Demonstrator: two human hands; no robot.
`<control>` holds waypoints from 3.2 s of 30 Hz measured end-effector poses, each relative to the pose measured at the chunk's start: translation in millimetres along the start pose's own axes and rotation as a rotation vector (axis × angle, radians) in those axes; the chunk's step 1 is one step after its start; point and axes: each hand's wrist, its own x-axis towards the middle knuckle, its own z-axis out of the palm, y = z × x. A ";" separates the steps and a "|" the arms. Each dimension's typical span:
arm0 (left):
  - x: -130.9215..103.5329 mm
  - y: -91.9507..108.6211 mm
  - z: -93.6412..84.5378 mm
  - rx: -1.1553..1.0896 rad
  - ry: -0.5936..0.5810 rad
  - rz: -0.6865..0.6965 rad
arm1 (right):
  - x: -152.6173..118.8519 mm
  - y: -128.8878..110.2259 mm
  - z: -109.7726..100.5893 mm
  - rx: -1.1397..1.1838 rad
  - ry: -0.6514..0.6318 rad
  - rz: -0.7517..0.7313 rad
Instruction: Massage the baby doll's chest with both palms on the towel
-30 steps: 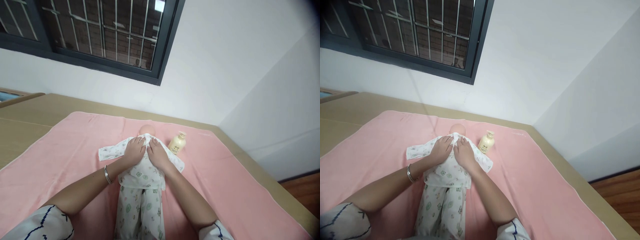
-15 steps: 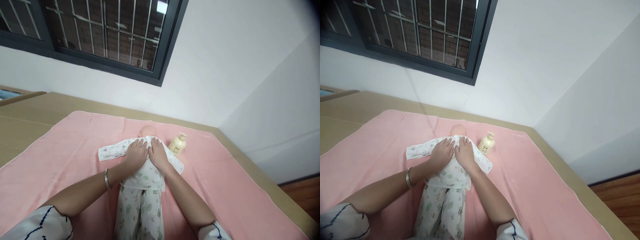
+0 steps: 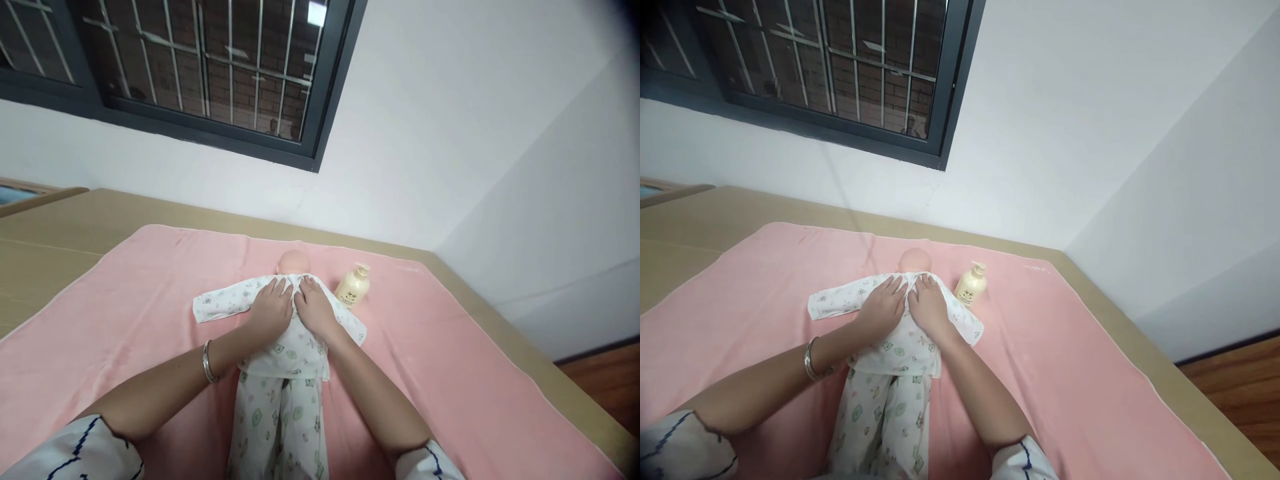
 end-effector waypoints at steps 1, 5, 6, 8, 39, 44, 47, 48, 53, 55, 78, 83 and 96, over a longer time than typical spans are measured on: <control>-1.5 1.7 -0.3 -0.010 0.004 0.007 | 2.4 2.6 0.4 0.011 0.001 0.010; 6.4 -7.7 -3.9 -0.065 -0.009 0.007 | -3.4 -3.8 4.0 -0.024 -0.001 0.010; 10.5 -12.4 -4.5 -0.077 -0.013 -0.003 | -7.8 -8.5 4.6 -0.046 -0.003 -0.002; 17.9 -20.9 -4.4 -0.102 -0.019 -0.041 | -17.0 -18.1 4.9 -0.088 -0.007 -0.041; 9.9 -29.8 19.9 -0.279 0.063 -0.108 | -0.2 5.4 18.1 0.055 0.088 -0.073; 9.0 -30.6 22.4 -0.297 0.084 -0.103 | -1.3 4.6 18.7 0.080 0.096 -0.078; 7.2 -30.7 22.3 -0.344 0.113 -0.113 | -2.1 4.7 13.4 0.145 0.127 -0.052; 6.4 -30.7 22.2 -0.364 0.126 -0.120 | -2.8 4.6 11.8 0.174 0.176 -0.027; 1.7 -31.2 23.6 -0.420 0.227 -0.181 | -7.2 -1.2 11.6 0.158 0.269 -0.124; 0.6 -31.5 24.7 -0.429 0.248 -0.189 | -8.3 -4.6 12.7 0.114 0.144 -0.214; 18.5 10.0 -19.6 -0.903 0.247 -0.317 | -5.4 0.6 -9.1 0.155 0.241 -0.186; 53.1 38.3 -28.0 -1.543 0.122 -0.600 | 3.2 32.2 -55.2 0.139 0.492 0.004; 133.3 83.5 -20.0 -2.374 -0.389 -0.900 | 3.7 49.9 -86.8 -0.277 0.312 0.257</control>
